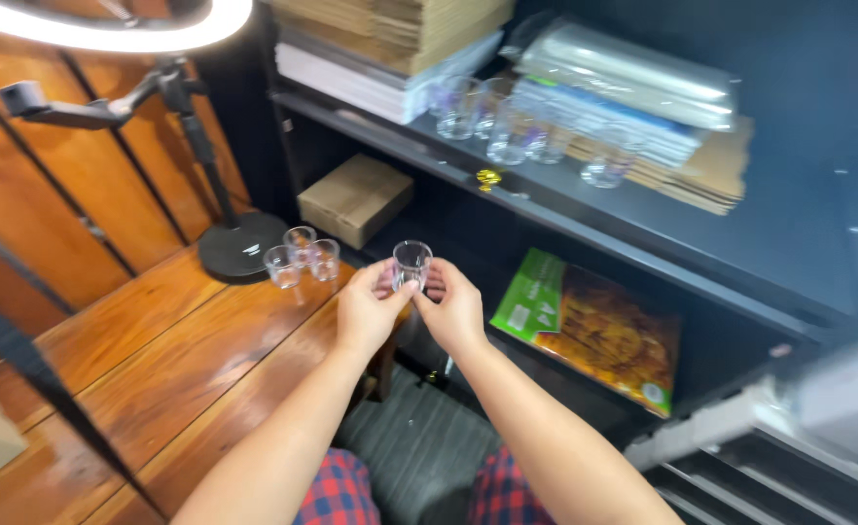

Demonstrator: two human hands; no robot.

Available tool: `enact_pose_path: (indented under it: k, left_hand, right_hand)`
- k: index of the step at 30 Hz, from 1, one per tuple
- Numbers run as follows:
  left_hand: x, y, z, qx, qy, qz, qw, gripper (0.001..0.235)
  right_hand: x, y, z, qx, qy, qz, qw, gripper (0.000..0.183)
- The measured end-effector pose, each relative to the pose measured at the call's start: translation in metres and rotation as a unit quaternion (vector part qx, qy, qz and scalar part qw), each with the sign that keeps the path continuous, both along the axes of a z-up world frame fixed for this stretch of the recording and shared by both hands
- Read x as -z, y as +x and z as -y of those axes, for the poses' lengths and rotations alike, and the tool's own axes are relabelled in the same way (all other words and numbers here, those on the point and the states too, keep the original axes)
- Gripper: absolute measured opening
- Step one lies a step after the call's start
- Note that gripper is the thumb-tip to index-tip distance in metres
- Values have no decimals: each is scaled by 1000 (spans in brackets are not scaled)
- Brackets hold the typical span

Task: The person takes small clear glasses out of a cardboard box and places them on a wooden bench. They then pick up the glasses and arrange them on a shelf in a cabinet.

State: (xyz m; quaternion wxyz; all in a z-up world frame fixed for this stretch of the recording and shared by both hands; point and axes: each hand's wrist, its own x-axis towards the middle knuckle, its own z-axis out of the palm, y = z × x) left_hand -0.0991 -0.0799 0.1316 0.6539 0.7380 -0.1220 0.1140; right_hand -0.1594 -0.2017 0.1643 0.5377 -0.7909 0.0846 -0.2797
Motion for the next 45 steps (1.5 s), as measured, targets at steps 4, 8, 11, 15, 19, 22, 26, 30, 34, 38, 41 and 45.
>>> enact_pose_path:
  k: [4, 8, 11, 15, 19, 22, 26, 30, 34, 38, 41, 45]
  left_hand:
    - [-65, -26, 26, 4, -9, 53, 999, 56]
    - [-124, -40, 56, 40, -39, 120, 991, 53]
    - [-159, -40, 81, 56, -41, 145, 987, 53]
    - [-186, -31, 118, 70, -12, 146, 987, 51]
    - [-198, -28, 145, 86, 10, 119, 989, 54]
    - [-201, -24, 159, 90, 64, 88, 990, 54]
    - [-207, -22, 166, 87, 107, 70, 988, 54]
    - [-207, -21, 166, 94, 135, 51, 985, 56]
    - [-207, -13, 169, 94, 154, 42, 983, 57]
    - [-207, -11, 172, 89, 158, 36, 983, 56]
    - [-211, -16, 170, 87, 160, 25, 983, 57]
    - [-213, -19, 172, 80, 149, 16, 985, 57]
  right_hand:
    - [-66, -33, 19, 27, -22, 46, 998, 49]
    - [-119, -56, 43, 67, -77, 133, 986, 48]
    - [-143, -56, 72, 90, -105, 168, 976, 47]
    - [-165, -51, 113, 105, -129, 188, 968, 46]
    - [-172, -44, 143, 154, -179, 150, 960, 41]
    - [-167, -36, 161, 212, -252, 100, 939, 39]
    - [-164, -28, 173, 235, -261, 51, 935, 39]
    - [-167, -31, 170, 220, -266, 25, 938, 41]
    - [-168, -28, 170, 221, -258, 18, 941, 41]
    - [-164, -22, 176, 215, -234, 18, 948, 42]
    - [-164, -20, 179, 208, -223, 19, 952, 41]
    - [-167, -21, 178, 196, -194, 33, 961, 39]
